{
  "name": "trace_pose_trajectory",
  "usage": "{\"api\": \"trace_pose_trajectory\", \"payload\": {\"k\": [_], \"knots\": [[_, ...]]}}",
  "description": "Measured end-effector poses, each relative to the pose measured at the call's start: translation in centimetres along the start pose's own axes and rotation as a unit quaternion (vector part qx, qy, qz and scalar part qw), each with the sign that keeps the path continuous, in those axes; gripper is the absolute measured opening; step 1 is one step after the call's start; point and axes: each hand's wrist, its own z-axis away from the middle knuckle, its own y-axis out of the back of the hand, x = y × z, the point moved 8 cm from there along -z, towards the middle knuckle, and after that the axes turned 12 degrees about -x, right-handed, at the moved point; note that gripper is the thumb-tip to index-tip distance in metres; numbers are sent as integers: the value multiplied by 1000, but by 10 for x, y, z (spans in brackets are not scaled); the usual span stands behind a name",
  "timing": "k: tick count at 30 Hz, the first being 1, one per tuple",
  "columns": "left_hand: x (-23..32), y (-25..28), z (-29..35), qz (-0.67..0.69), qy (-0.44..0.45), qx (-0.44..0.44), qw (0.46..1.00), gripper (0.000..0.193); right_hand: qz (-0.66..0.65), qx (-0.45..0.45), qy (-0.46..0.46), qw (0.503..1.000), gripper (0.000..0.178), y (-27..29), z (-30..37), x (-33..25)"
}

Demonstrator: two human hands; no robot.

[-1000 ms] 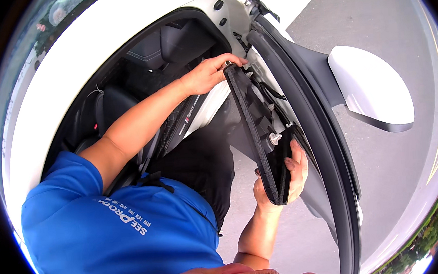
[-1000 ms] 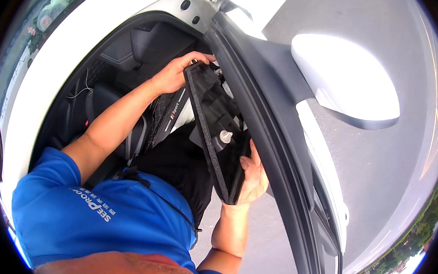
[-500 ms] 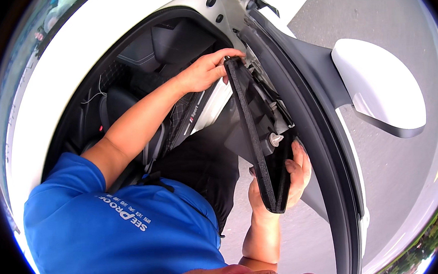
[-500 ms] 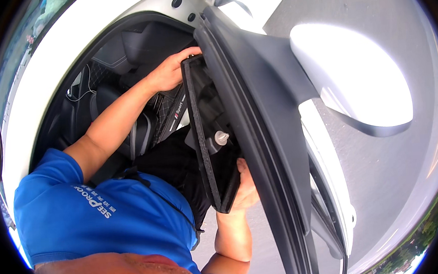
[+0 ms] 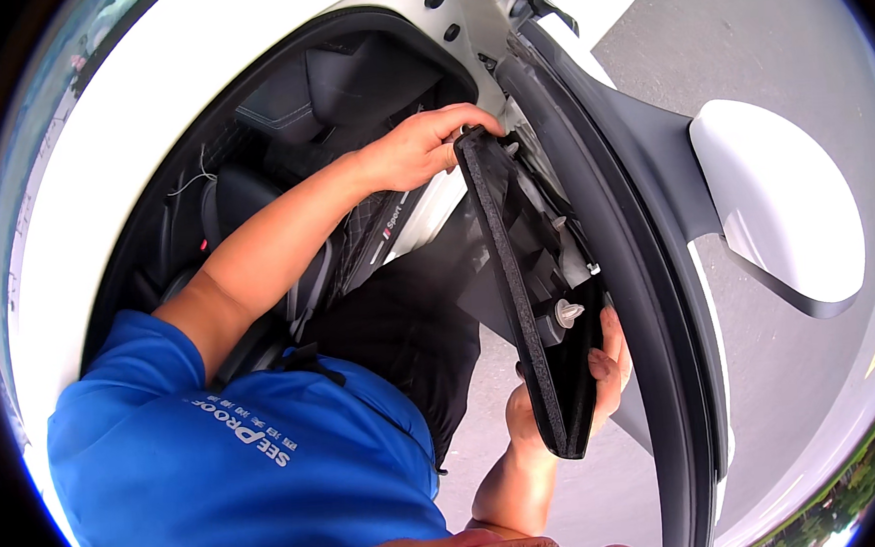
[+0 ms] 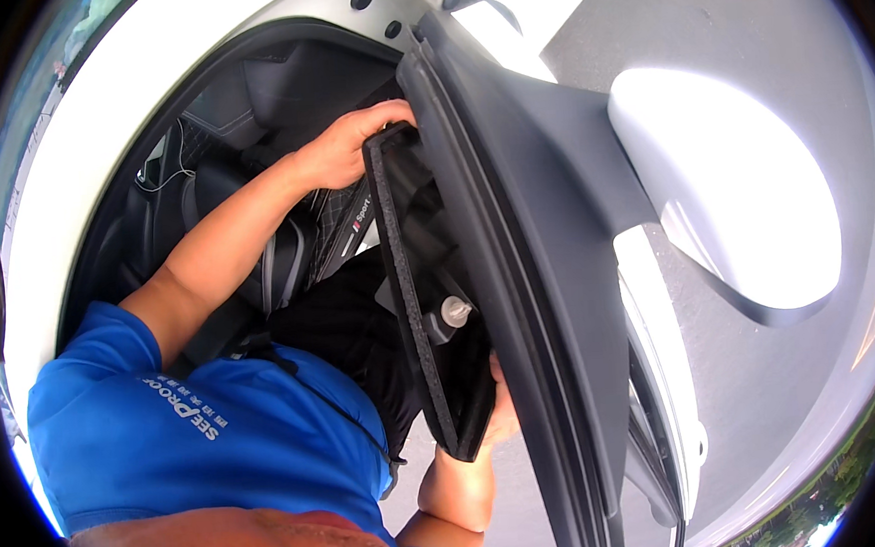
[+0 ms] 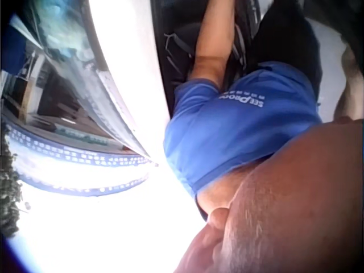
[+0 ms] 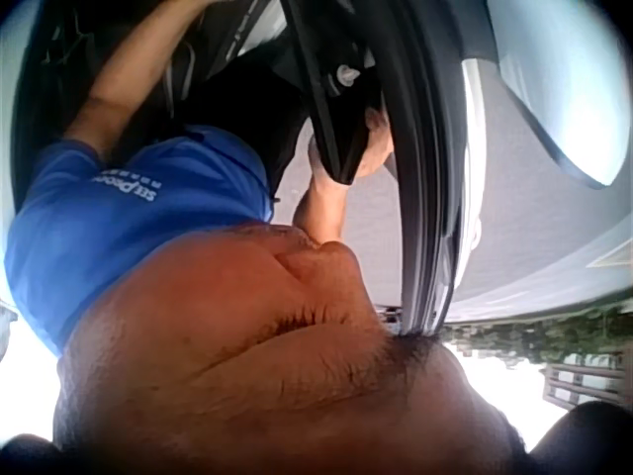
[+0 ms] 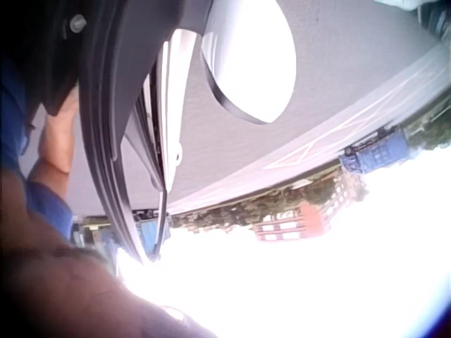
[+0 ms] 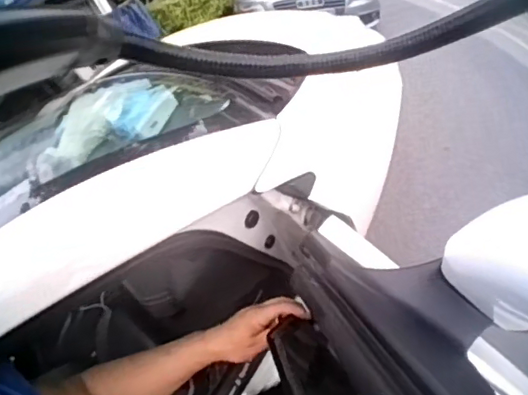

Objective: The person detaches and removes an interior door panel from a white car using a socket tool and their hands.

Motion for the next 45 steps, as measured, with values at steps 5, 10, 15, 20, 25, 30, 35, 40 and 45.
{"api": "trace_pose_trajectory", "payload": {"k": [5,10,15,20,25,30,35,40,45], "knots": [[-5,-5,-1,14,-46,11,999,35,9,18,35,999,54,3,-9,-17],[-15,-11,3,60,-37,53,996,42,24,40,65,997,62,0,-7,-12],[-15,-14,5,57,-28,79,995,43,26,49,76,996,72,-5,-15,-23],[-12,-13,3,60,11,64,996,30,126,4,33,991,109,-7,-16,-27],[-8,-13,1,53,54,64,995,30,215,19,7,976,110,-7,-14,-28],[-2,-13,-5,25,73,68,995,42,218,40,-2,975,101,-1,-18,-25],[7,-15,0,31,45,121,991,50,264,7,12,964,109,-4,-19,-38],[-13,-8,3,60,49,65,995,54,212,16,53,976,110,-7,-12,-38],[3,49,-6,188,52,54,979,44,184,52,58,980,102,-7,-8,-31]]}}
